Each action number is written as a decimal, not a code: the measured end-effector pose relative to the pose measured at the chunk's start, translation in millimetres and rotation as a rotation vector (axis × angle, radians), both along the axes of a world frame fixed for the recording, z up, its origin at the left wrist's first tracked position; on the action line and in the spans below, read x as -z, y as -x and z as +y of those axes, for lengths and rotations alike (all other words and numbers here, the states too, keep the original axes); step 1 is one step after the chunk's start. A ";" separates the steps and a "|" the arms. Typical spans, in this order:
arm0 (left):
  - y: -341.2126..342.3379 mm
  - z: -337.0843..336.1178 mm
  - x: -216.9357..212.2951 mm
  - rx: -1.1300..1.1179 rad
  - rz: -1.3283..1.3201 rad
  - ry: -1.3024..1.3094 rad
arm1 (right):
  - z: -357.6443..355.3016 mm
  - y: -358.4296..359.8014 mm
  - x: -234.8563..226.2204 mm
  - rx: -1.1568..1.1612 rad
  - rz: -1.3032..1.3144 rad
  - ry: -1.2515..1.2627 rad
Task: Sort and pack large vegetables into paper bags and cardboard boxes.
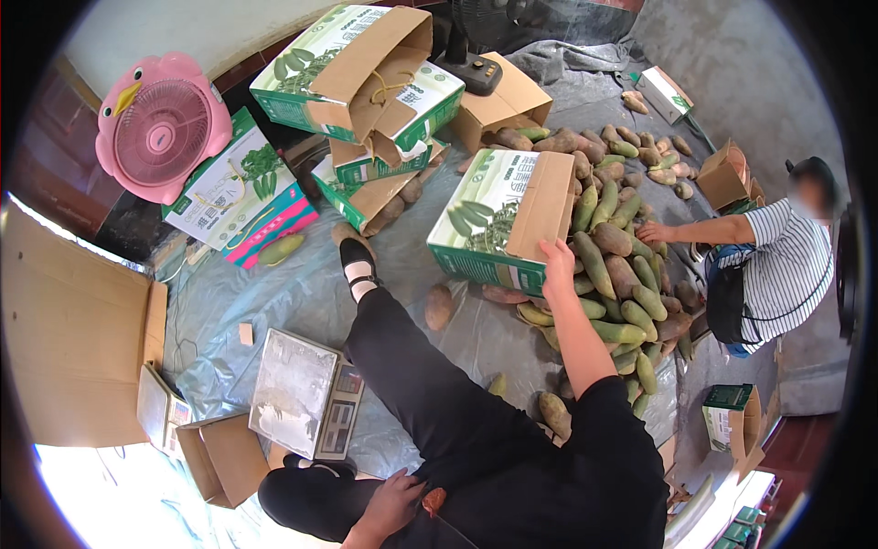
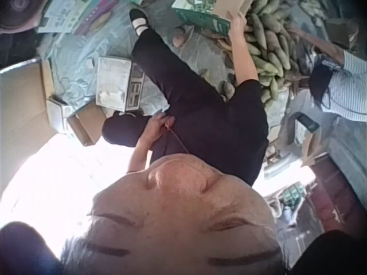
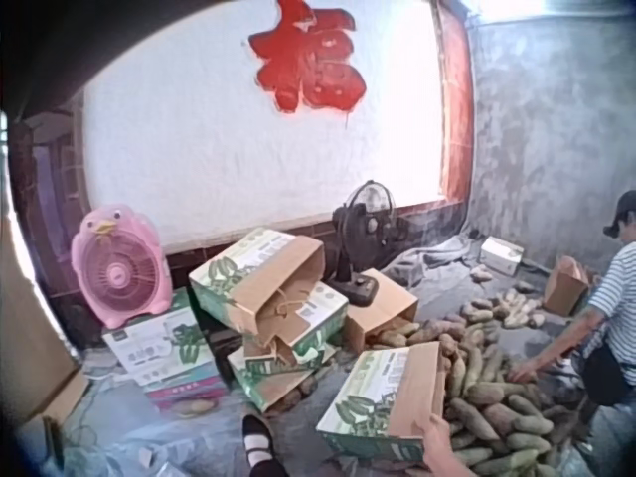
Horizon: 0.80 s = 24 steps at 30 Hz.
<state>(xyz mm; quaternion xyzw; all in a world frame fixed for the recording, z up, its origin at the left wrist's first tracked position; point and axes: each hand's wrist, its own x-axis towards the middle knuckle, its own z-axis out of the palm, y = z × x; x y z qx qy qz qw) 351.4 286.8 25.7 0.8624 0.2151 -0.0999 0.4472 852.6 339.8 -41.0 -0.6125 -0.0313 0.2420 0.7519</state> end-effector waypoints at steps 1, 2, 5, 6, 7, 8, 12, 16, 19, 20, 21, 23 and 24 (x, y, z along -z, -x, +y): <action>0.6 -1.2 0.2 -0.005 -0.008 0.003 | -4.4 0.9 -5.8 -0.005 -0.002 -0.001; 2.3 -2.7 0.4 -0.012 -0.011 0.002 | -8.7 1.9 -13.1 -0.033 -0.024 0.040; 7.4 -6.2 1.2 -0.046 -0.008 -0.048 | -22.0 -4.0 -35.7 -0.058 -0.076 0.105; 8.5 -6.0 2.7 -0.027 -0.012 -0.072 | -24.9 -7.3 -43.5 -0.043 -0.100 0.130; 11.2 -7.0 3.5 -0.012 -0.010 -0.098 | -24.9 -4.0 -57.8 0.041 -0.126 0.147; 13.5 -7.4 4.4 -0.032 -0.009 -0.103 | -24.5 -0.5 -71.3 0.126 -0.151 0.161; 20.9 -10.9 9.3 -0.057 -0.009 -0.092 | -32.8 12.8 -121.2 -0.054 -0.305 -0.003; 21.6 -9.5 0.6 -0.037 -0.028 -0.075 | -33.3 57.8 -191.5 -0.154 -0.540 -0.170; 25.3 -13.4 3.4 -0.022 0.052 -0.053 | -25.3 85.2 -229.6 -0.232 -0.800 -0.252; 26.0 -14.8 4.7 -0.042 0.051 -0.051 | -21.3 95.7 -242.5 -0.251 -0.799 -0.259; 27.4 -16.3 5.8 -0.048 0.059 -0.043 | -15.2 107.0 -253.0 -0.272 -0.898 -0.283; 29.3 -18.6 6.3 -0.072 0.073 -0.029 | -0.9 127.7 -268.8 -0.333 -1.050 -0.335; 29.4 -19.0 5.8 -0.078 0.075 -0.018 | 10.0 137.8 -272.2 -0.351 -1.040 -0.342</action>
